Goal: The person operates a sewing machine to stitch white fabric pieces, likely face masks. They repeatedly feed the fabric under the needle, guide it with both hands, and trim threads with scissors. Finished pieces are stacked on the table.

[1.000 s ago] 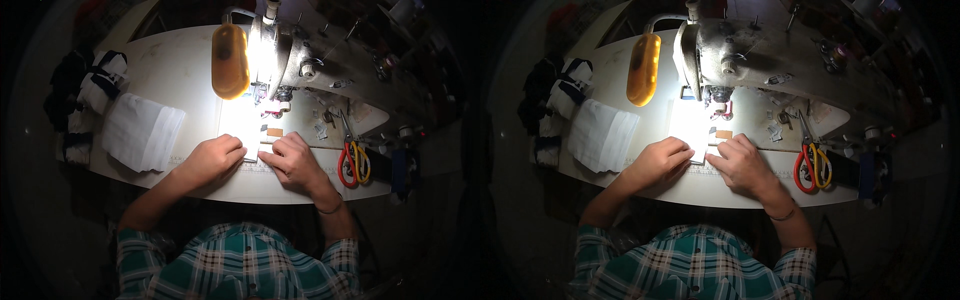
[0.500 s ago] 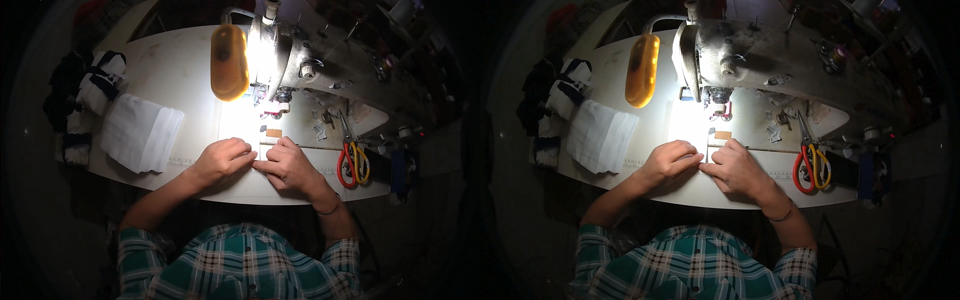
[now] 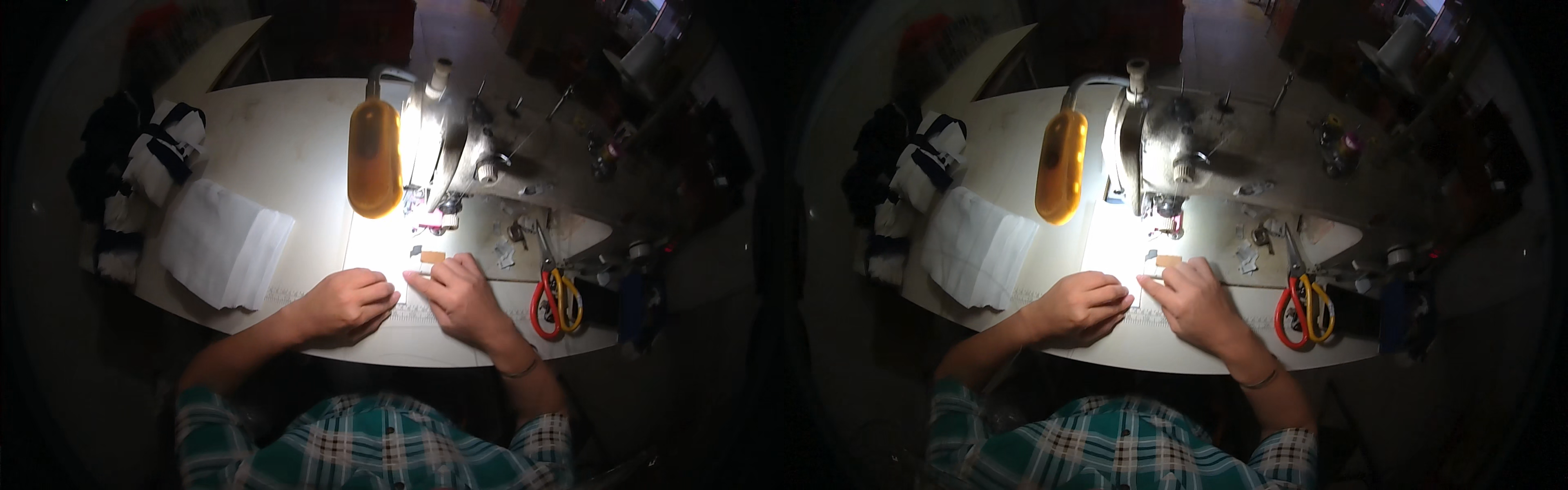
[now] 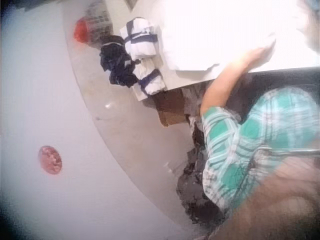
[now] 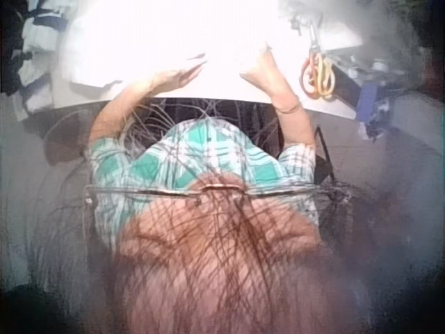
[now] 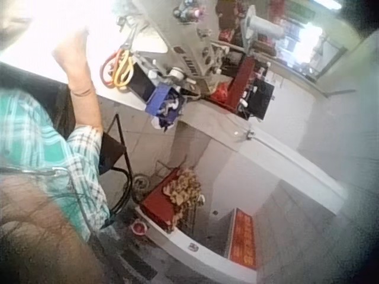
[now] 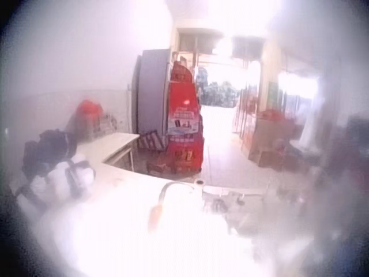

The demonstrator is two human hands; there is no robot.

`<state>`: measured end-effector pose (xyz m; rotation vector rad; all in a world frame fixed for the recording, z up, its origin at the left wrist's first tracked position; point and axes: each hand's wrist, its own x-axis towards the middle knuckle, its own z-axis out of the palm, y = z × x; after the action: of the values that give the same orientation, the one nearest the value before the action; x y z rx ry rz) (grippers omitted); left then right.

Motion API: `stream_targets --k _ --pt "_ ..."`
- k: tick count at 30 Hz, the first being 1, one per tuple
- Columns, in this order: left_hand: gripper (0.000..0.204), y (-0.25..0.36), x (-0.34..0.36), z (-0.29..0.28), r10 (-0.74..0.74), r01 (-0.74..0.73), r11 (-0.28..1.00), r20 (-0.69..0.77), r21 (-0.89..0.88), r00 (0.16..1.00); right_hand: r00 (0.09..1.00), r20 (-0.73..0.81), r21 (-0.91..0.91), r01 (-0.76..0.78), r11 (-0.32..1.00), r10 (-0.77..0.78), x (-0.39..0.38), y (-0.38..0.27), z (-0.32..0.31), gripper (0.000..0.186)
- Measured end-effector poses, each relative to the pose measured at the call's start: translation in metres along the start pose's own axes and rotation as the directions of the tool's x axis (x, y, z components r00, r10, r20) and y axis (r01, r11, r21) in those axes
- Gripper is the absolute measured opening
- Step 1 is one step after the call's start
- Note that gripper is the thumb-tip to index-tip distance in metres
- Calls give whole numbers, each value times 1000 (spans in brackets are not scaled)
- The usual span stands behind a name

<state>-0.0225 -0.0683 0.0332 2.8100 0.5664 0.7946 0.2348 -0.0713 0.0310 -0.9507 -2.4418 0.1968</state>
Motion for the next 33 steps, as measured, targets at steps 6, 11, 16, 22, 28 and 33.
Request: stream_targets --k 6,11,16,22,28,33 --pt "21 -2 1 0 -1 1 1000 -21 -5 1000 999 34 -16 11 1000 -11 2 -1 -2 34" --pt "23 -6 0 1 -21 21 1000 -21 12 1000 999 34 -12 15 1000 -15 2 -1 -1 34" --pt "24 -7 0 3 -51 52 998 -43 27 998 999 14 -15 29 999 -28 1 2 2 34" --pt "25 -11 3 5 -73 76 996 -57 51 996 999 2 -18 35 999 -35 4 3 1 35" --pt "23 -14 7 6 -120 124 989 -55 81 991 998 -31 -57 56 997 -58 6 7 6 35" --pt "22 -17 10 7 -145 150 983 -57 103 988 997 -24 -99 76 992 -79 8 10 7 33"
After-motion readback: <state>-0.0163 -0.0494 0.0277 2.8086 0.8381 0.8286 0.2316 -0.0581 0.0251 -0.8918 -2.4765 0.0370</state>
